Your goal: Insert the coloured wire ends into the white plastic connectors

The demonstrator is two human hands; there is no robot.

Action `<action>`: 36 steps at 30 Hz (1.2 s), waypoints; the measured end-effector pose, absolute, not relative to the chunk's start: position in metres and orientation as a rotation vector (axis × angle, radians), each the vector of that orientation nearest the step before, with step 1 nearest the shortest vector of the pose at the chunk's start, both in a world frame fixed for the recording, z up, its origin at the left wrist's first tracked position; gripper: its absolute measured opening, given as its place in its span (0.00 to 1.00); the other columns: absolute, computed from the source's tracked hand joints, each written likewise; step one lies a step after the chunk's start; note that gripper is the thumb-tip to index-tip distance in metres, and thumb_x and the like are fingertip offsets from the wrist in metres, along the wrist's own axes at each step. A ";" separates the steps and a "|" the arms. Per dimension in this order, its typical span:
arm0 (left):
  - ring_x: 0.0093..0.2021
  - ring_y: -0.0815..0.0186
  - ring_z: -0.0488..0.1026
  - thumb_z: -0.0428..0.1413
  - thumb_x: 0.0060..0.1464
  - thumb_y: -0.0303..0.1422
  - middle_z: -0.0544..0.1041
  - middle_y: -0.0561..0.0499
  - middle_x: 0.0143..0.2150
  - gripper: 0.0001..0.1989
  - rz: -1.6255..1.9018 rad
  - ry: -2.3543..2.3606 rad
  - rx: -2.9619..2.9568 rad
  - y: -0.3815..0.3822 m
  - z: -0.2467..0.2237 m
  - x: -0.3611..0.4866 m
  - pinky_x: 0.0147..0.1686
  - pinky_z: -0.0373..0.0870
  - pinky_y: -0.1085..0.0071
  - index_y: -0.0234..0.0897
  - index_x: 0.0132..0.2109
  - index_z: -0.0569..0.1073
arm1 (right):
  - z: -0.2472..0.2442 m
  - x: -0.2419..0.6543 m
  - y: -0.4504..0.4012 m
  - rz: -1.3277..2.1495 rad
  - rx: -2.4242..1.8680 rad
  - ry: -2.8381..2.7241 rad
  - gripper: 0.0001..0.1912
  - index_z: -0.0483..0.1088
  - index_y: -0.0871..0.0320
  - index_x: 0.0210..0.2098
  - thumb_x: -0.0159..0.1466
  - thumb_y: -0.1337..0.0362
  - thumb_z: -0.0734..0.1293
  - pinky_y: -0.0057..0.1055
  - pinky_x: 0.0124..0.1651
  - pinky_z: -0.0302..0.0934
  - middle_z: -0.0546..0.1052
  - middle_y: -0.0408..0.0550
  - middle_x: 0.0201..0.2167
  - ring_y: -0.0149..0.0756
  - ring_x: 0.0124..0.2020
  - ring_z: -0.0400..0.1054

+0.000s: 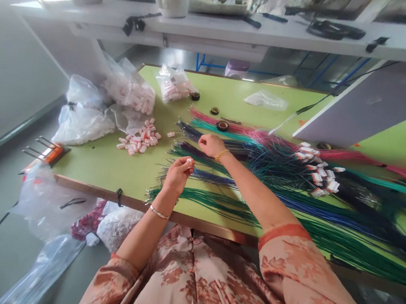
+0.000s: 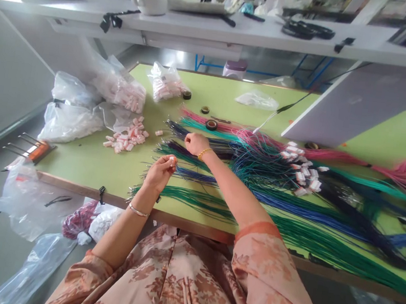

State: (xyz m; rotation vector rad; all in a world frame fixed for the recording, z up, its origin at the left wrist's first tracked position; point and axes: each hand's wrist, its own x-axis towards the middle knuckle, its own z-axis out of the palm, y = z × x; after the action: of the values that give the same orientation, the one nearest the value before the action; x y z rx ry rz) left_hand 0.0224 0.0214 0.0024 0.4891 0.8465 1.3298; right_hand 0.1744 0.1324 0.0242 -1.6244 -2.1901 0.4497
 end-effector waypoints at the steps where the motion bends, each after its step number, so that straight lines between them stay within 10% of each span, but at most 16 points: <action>1: 0.28 0.75 0.67 0.67 0.40 0.28 0.74 0.52 0.29 0.11 1.325 0.847 0.487 0.022 0.001 0.023 0.30 0.63 0.75 0.32 0.33 0.75 | 0.019 0.168 0.140 0.412 -1.671 -2.204 0.08 0.76 0.58 0.32 0.59 0.68 0.64 0.28 0.36 0.56 0.79 0.49 0.32 0.35 0.33 0.68; 12: 0.27 0.75 0.68 0.68 0.40 0.30 0.74 0.52 0.30 0.15 1.306 0.835 0.469 0.023 -0.008 0.019 0.29 0.63 0.76 0.31 0.35 0.74 | 0.001 0.141 0.161 0.218 -1.766 -2.345 0.14 0.72 0.62 0.45 0.66 0.66 0.58 0.34 0.42 0.60 0.75 0.63 0.47 0.45 0.43 0.70; 23: 0.27 0.76 0.67 0.68 0.40 0.29 0.75 0.52 0.31 0.15 1.331 0.789 0.436 0.022 -0.006 0.020 0.30 0.64 0.76 0.33 0.36 0.74 | 0.030 0.135 0.139 0.709 -1.152 -2.064 0.06 0.70 0.61 0.30 0.59 0.65 0.62 0.25 0.32 0.57 0.74 0.44 0.25 0.29 0.26 0.63; 36: 0.28 0.76 0.68 0.66 0.44 0.25 0.73 0.54 0.31 0.11 1.309 0.755 0.339 0.025 -0.003 0.020 0.30 0.65 0.78 0.34 0.36 0.74 | 0.025 0.169 0.059 0.968 -1.055 -1.887 0.06 0.69 0.61 0.28 0.55 0.63 0.66 0.25 0.28 0.57 0.74 0.44 0.24 0.28 0.24 0.63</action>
State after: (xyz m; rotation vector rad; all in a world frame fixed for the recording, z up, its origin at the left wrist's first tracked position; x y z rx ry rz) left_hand 0.0201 0.0245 -0.0026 0.3385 0.7554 1.3094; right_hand 0.1687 0.0588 0.0249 -1.0555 -1.8874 0.9681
